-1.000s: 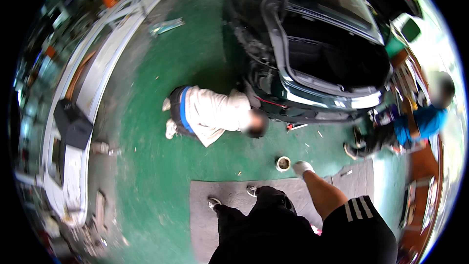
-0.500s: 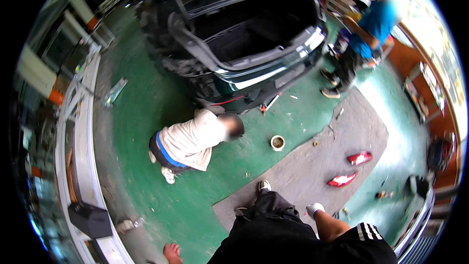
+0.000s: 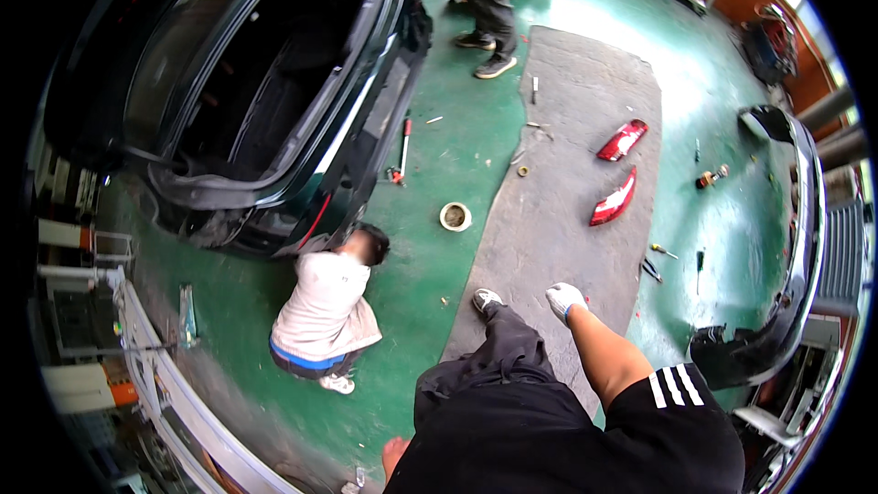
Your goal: The person removes a trunk liner and a floor panel to access the car's electrical components. They disconnect a wiring harness and then reinstall the floor panel and liner. Finally, they route a cable along the exterior rear bumper of the vehicle.
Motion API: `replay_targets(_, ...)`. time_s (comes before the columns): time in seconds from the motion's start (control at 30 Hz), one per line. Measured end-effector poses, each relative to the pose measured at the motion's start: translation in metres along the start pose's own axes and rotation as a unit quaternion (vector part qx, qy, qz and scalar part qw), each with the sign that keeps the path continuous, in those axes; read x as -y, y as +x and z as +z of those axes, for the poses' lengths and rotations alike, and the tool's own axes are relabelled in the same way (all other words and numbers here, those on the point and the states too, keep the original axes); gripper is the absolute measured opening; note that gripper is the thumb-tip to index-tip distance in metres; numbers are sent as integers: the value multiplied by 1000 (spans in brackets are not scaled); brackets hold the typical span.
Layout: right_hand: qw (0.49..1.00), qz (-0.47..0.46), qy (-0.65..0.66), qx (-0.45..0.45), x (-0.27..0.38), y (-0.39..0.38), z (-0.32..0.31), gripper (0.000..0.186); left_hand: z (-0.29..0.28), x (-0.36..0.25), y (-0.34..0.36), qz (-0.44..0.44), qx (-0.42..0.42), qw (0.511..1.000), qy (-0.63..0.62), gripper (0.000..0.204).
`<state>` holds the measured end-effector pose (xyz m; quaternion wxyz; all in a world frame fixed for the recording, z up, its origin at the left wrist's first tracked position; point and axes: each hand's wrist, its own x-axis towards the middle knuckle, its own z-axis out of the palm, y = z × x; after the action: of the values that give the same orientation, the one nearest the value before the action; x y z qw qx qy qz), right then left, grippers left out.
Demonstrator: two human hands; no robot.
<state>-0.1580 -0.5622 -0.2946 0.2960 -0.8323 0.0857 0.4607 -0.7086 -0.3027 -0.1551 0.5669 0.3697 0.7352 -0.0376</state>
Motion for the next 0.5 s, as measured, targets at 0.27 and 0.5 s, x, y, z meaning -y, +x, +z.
replay_targets(0.27,994,21,77,-77,-199,85,-76,25,5,81,108,-54,106,989,-90,48)
replay_targets(0.5,976,143,161,41,-74,-39,11,12,-26,-23,121,117,42,988,95,44)
